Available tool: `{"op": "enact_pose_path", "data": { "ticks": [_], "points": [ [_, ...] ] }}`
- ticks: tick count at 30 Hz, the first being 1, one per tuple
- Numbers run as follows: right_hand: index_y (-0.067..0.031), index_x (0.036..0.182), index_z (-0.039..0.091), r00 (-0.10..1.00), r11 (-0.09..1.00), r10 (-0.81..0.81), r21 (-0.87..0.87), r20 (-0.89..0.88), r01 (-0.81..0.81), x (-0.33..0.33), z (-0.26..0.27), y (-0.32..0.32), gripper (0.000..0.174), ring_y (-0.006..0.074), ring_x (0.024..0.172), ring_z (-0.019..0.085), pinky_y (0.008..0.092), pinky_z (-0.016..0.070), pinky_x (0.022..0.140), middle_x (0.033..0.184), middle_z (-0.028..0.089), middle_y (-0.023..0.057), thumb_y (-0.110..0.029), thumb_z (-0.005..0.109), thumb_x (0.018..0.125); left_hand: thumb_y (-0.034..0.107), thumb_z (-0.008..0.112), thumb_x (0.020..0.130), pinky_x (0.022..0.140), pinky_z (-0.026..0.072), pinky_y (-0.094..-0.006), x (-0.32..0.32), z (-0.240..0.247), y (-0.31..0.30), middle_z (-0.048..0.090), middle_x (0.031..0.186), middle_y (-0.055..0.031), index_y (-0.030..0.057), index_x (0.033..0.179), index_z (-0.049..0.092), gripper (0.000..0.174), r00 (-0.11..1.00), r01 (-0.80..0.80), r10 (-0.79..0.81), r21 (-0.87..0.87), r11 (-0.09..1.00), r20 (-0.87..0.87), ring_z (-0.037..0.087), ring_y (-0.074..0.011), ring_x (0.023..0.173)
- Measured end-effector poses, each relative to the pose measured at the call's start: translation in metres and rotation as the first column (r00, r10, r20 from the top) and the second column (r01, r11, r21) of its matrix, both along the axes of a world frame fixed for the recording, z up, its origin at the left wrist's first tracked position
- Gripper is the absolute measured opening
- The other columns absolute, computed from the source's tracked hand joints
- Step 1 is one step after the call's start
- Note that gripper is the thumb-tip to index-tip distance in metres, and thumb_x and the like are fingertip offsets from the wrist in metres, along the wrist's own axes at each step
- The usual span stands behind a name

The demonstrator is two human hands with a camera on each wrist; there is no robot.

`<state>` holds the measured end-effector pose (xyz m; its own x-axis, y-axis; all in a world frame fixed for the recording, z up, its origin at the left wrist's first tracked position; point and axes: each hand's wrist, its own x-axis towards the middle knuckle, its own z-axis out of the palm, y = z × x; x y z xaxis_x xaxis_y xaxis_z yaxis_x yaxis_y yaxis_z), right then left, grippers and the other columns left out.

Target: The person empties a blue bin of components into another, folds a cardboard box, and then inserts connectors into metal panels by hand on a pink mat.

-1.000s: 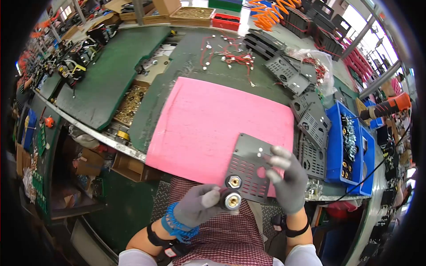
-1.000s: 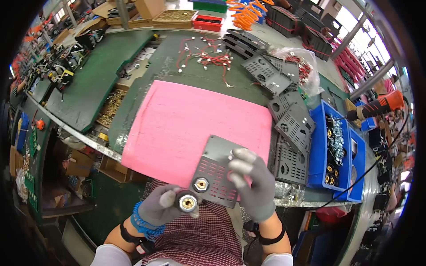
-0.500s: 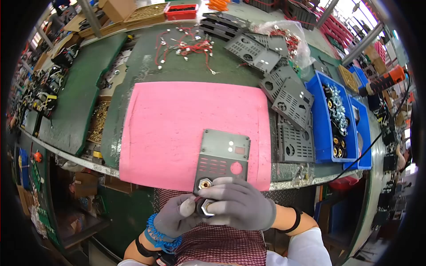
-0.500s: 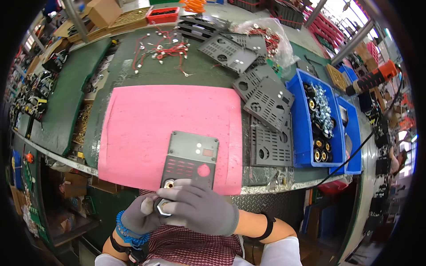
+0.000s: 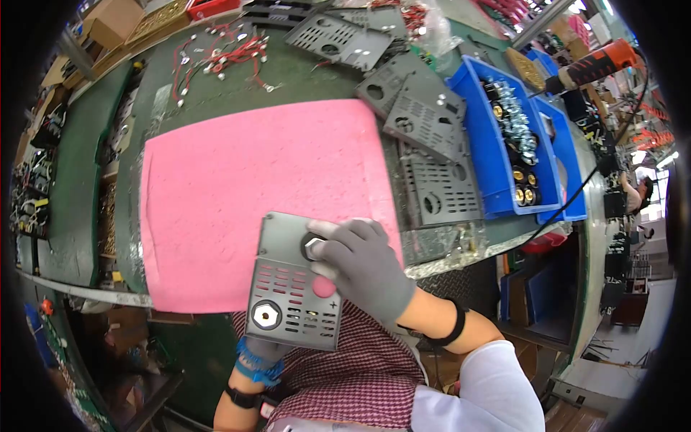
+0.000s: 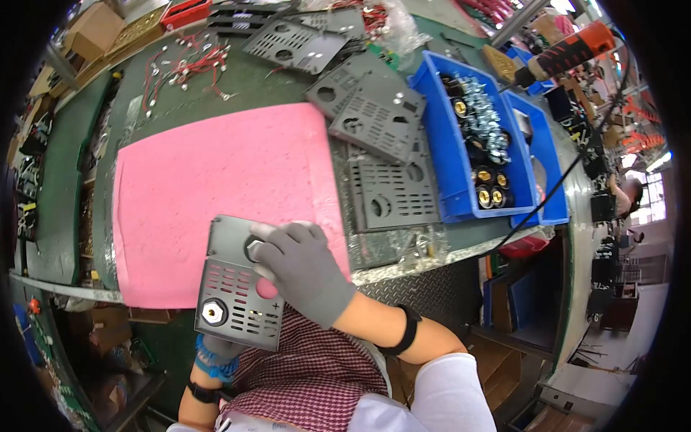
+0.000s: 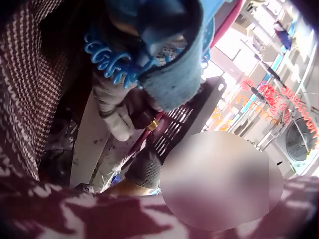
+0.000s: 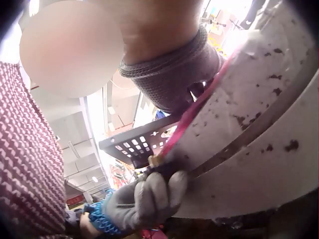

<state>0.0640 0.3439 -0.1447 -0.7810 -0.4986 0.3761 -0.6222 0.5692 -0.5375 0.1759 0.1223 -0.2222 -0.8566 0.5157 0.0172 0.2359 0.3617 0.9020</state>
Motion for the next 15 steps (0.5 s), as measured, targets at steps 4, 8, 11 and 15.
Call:
{"op": "enact_pose_path", "data": {
  "ticks": [4,8,11,15],
  "points": [
    [-0.0125,0.099,0.061,0.997,0.997,-0.028,0.075,0.076,0.022,0.03,0.005,-0.002,0.024,0.0217,0.092,0.056,0.0387,0.0401,0.088,0.119,0.061,0.0038,-0.021,0.07,0.079,0.023,0.066,0.089,0.088,0.0551,-0.0412,-0.013,0.028,0.014,0.055,0.129,-0.0146,0.0049,0.139,0.04,0.059,0.905,-0.218,0.102,0.244,0.945,0.413,0.061,-0.0275,0.11],
    [-0.0115,0.088,0.062,0.993,0.993,-0.11,0.057,0.037,0.108,0.04,0.006,-0.002,0.026,0.0215,0.078,0.059,0.0346,0.0429,0.076,0.108,0.069,0.0046,-0.019,0.078,0.069,0.018,0.064,0.09,0.092,0.0528,-0.037,-0.02,0.053,0.032,0.055,0.13,-0.0126,0.0054,0.139,0.039,0.056,0.688,-0.487,0.022,0.439,0.755,0.725,0.059,-0.0239,0.114],
    [-0.01,0.096,0.062,0.991,0.992,-0.115,0.062,0.062,0.111,0.043,-0.001,-0.004,0.024,0.0222,0.085,0.059,0.0383,0.0414,0.079,0.116,0.064,0.0073,-0.022,0.072,0.078,0.017,0.061,0.092,0.095,0.0514,-0.0358,-0.012,0.041,0.04,0.054,0.132,-0.0127,0.0057,0.141,0.037,0.055,0.683,-0.512,0.035,0.445,0.734,0.729,0.057,-0.0228,0.116],
    [-0.01,0.095,0.062,0.992,0.992,-0.12,0.044,0.038,0.118,0.042,-0.003,-0.004,0.024,0.0215,0.082,0.059,0.0369,0.041,0.079,0.115,0.066,0.0076,-0.023,0.072,0.077,0.029,0.067,0.087,0.107,0.0367,-0.0388,-0.005,0.026,0.039,0.046,0.141,-0.0094,0.0109,0.147,0.028,0.074,0.738,-0.46,0.044,0.454,0.763,0.673,0.046,-0.0223,0.128]
  ]
}}
